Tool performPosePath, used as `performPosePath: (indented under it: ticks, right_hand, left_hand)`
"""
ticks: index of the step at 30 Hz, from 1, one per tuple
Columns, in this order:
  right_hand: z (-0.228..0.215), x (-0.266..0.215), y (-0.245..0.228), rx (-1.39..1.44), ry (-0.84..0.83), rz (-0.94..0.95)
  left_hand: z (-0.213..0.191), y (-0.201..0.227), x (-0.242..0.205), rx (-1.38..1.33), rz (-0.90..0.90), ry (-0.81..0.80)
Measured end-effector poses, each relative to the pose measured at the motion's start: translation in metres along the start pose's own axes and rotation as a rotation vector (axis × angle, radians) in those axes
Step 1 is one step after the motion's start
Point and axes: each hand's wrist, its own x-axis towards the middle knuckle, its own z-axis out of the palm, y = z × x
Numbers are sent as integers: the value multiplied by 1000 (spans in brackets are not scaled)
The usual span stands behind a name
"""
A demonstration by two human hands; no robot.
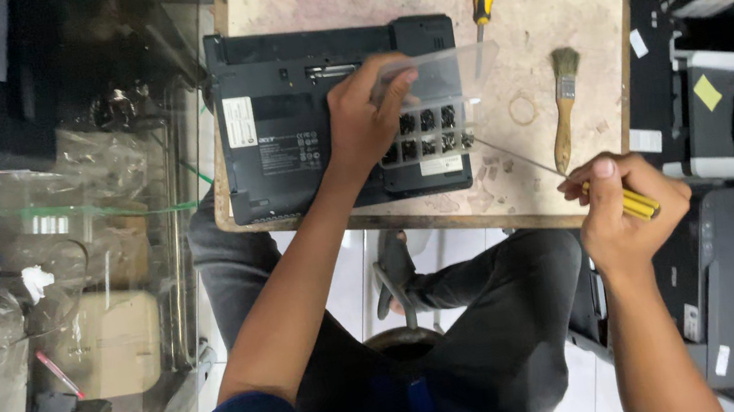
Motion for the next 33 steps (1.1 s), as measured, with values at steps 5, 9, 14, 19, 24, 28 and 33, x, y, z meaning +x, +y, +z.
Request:
performPosePath:
  ticks: [5,9,14,19,24,28,33]
  right_hand:
    - [3,-4,1,10,4,-45]
    - [9,-5,-5,129,29,-155]
    - [10,-5,-3,55,-31,-139]
    - [10,0,-10,34,-38,-154]
    - [11,0,-9,-71,-87,-141]
    - [10,0,-7,-72,-79,-140]
    - [11,-1,-6,-119,-106,-129]
  left_hand:
    - [2,-4,-1,-15,64,-10]
    - [1,0,1,-35,90,2]
    - [2,-2,0,-33,77,-13]
    - [0,1,0,-43,62,5]
    - [1,-2,-1,-12,77,-8]
    - [1,-1,-1,-28,34,-7]
    - [0,-1,0,-8,94,-15]
